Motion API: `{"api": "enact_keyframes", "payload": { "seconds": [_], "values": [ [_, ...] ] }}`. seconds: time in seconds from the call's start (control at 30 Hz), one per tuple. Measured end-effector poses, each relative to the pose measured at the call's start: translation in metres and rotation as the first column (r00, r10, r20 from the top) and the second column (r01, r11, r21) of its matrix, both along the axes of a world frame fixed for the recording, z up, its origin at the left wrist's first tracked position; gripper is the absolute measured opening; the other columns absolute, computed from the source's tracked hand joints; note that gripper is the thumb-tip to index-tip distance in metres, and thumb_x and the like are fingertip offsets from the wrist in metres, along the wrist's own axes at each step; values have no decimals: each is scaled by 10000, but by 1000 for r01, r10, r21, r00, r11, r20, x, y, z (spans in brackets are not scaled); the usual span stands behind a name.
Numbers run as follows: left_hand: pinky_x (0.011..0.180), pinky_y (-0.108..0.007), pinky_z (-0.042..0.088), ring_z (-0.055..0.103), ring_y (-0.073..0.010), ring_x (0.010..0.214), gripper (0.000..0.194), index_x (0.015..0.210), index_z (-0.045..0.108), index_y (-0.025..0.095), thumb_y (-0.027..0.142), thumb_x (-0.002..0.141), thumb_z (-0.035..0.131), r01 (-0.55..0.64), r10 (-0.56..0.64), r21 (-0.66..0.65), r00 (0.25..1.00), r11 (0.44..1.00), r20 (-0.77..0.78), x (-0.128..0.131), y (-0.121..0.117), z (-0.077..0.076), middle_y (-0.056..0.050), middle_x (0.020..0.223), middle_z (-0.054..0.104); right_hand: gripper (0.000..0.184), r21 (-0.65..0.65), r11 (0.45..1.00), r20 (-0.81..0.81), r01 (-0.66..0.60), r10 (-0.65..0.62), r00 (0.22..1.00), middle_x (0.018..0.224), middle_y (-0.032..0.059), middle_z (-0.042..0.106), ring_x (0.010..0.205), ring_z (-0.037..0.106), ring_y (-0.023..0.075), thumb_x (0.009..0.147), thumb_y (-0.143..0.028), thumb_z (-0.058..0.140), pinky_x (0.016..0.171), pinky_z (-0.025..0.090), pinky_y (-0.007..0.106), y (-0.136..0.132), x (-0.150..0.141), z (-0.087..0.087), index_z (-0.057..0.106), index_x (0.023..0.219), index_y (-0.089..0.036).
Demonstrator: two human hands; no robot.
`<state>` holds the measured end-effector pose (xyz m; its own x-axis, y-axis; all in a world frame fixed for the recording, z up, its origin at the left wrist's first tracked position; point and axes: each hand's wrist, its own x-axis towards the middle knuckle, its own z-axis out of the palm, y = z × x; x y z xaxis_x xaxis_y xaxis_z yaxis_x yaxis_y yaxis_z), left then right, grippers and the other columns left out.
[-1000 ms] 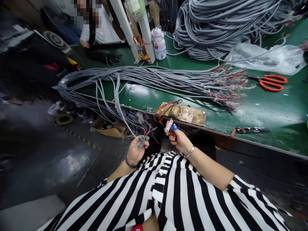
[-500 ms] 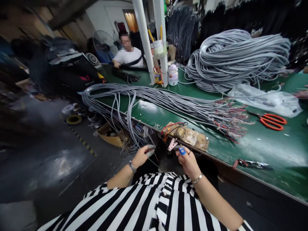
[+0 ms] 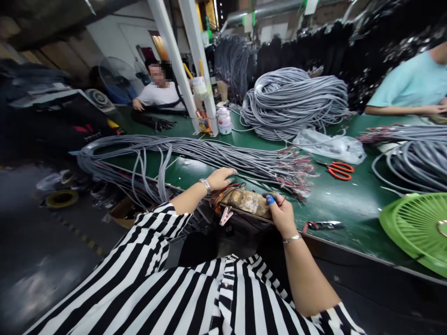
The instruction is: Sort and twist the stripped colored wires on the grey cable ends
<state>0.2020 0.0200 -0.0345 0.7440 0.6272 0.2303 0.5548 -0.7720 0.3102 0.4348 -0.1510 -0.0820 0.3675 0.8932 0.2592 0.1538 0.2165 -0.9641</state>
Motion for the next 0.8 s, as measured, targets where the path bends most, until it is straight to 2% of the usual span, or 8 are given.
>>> {"api": "enact_keyframes", "payload": {
  "seconds": [0.17, 0.27, 0.33, 0.4, 0.47, 0.57, 0.67, 0.8],
  "values": [
    [869, -296, 451, 649, -221, 949, 313, 1086, 676, 186, 219, 784, 603, 10, -24, -74, 980, 997, -198, 51, 19, 1, -72, 1018, 719, 229, -9, 1000, -180, -20, 18, 983, 611, -2, 585, 534, 479, 125, 747, -394, 681, 457, 381, 228, 0, -2, 0, 707, 833, -184],
    [773, -283, 444, 645, -213, 828, 261, 1001, 703, 177, 281, 775, 623, 48, -54, -29, 966, 998, -253, 62, 24, 9, -66, 885, 714, 203, -14, 1000, -196, -21, 18, 981, 631, 3, 594, 585, 507, 140, 756, -384, 672, 509, 414, 243, -1, -3, 2, 707, 808, -191],
    [696, -270, 429, 619, -190, 738, 248, 911, 715, 166, 362, 791, 624, 79, -80, -9, 981, 997, -176, 60, 21, 23, -55, 805, 695, 188, 1, 1000, -183, -23, 22, 983, 646, 6, 610, 634, 543, 155, 764, -376, 665, 576, 451, 264, -1, -2, 3, 708, 795, -196],
    [646, -252, 415, 584, -159, 666, 296, 829, 709, 154, 433, 813, 612, 139, -139, -15, 990, 990, -6, 51, 6, 44, -36, 731, 671, 173, 24, 1000, -155, -20, 23, 988, 673, 12, 637, 690, 578, 171, 768, -366, 663, 648, 477, 289, -1, -2, 4, 712, 793, -202],
    [639, -236, 425, 573, -138, 635, 334, 804, 702, 145, 462, 831, 604, 254, -240, -71, 957, 965, 165, 38, -21, 66, -25, 691, 659, 169, 36, 999, -121, -18, 22, 992, 710, 20, 665, 723, 597, 180, 764, -362, 672, 688, 485, 304, -2, -1, 3, 717, 795, -203],
    [707, -244, 476, 644, -174, 755, 356, 933, 721, 167, 490, 833, 612, 473, -405, -256, 871, 843, 278, 16, -76, 86, -76, 853, 714, 190, 27, 1000, -118, -10, 13, 993, 762, 28, 693, 713, 605, 175, 759, -375, 680, 687, 494, 308, -4, 0, 1, 723, 822, -200],
    [723, -238, 495, 664, -185, 776, 333, 914, 732, 202, 499, 842, 600, 506, -426, -401, 861, 763, 277, -9, -127, 72, -83, 828, 718, 221, 9, 1000, -87, 0, 1, 996, 792, 31, 703, 730, 617, 176, 784, -394, 660, 706, 507, 322, -5, -1, -2, 722, 877, -203],
    [637, -232, 485, 633, -158, 674, 423, 866, 719, 159, 526, 894, 509, 392, -170, -637, 908, 663, 382, -62, -172, 11, -78, 761, 692, 216, 23, 1000, 101, 22, -24, 995, 859, 50, 709, 815, 639, 195, 839, -389, 614, 775, 509, 350, -9, 0, -6, 722, 923, -222]
  ]
}}
